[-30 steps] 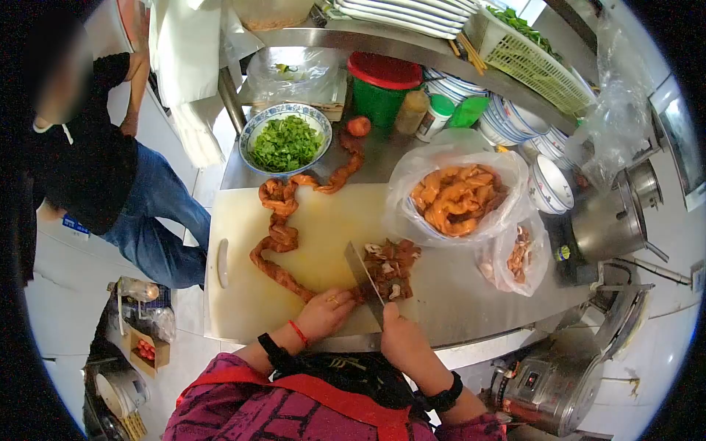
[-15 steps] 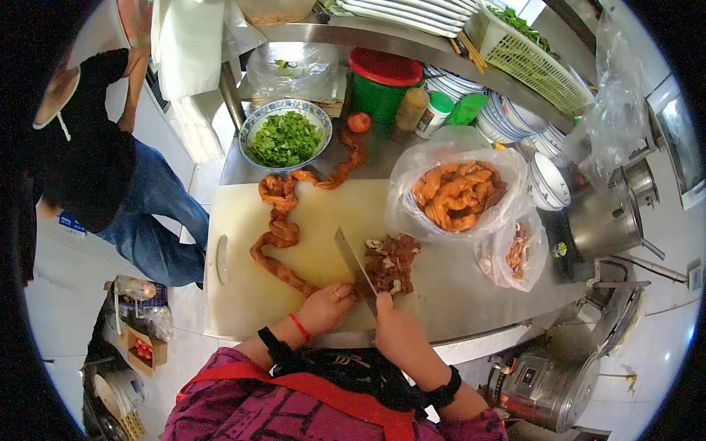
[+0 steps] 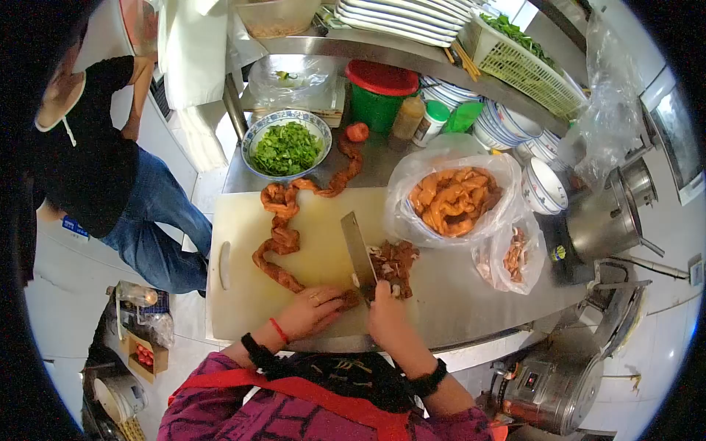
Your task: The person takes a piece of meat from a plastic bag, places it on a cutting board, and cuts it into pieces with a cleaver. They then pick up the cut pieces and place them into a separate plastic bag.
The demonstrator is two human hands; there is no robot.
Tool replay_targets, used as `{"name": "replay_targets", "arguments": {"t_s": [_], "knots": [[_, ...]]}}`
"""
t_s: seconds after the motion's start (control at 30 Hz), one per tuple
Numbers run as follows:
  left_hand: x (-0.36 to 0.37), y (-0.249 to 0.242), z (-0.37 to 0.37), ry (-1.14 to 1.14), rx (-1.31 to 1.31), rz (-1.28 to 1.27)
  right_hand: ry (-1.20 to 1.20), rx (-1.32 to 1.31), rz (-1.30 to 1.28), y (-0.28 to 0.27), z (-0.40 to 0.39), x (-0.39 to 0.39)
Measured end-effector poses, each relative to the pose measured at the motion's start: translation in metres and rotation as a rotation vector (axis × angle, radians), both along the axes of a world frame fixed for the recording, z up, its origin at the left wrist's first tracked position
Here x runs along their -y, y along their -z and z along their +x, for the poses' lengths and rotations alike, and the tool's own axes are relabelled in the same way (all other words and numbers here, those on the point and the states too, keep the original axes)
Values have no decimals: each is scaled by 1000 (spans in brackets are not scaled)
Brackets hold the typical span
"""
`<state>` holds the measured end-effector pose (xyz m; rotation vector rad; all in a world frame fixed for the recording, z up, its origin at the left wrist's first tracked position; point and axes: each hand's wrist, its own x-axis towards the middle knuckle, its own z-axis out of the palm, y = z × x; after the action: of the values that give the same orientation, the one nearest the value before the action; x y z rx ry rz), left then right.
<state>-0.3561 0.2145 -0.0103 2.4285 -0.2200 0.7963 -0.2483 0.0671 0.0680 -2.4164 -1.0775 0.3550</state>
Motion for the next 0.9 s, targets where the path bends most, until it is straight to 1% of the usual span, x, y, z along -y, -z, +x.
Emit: {"name": "replay_targets", "arguments": {"t_s": [0.03, 0.07, 0.1, 0.13, 0.37, 0.43, 0.47, 0.53, 0.57, 0.63, 0.67, 0.77, 0.8, 0.83, 0.9], "knots": [[-5, 2, -4, 4, -8, -3, 33, -58, -62, -11, -6, 7], [-9, 6, -9, 66, -90, 30, 41, -72, -68, -18, -12, 12], [-11, 9, -11, 125, -166, 65, 0, -109, -188, -26, -16, 16], [-11, 10, -10, 125, -166, 65, -47, -137, -305, -30, -16, 16], [-6, 22, -5, 91, -136, 46, -159, -114, -322, -9, -17, 16], [-5, 22, -6, 88, -127, 34, -147, -145, -299, -7, -16, -3], [-4, 22, -5, 91, -167, 32, -148, -145, -302, -3, -15, -13], [-3, 22, -5, 91, -201, 38, -124, -44, -232, 9, -12, -29], [-5, 22, -6, 100, -219, 57, -119, -41, -221, 14, -12, -27], [-8, 21, -6, 97, -223, 81, -5, -69, -99, 16, -9, -20], [-7, 21, -6, 87, -225, 75, -15, -61, -100, 13, -7, -14], [-3, 20, -8, 101, -279, 62, -46, -124, -181, -14, -24, 4], [-4, 19, -6, 101, -311, 62, -104, -109, -248, -19, -27, 8], [-5, 20, -4, 101, -307, 57, -167, -89, -318, -21, -27, 10], [-7, 21, -1, 128, -216, 64, -177, -105, -339, -15, -25, 13]]}}
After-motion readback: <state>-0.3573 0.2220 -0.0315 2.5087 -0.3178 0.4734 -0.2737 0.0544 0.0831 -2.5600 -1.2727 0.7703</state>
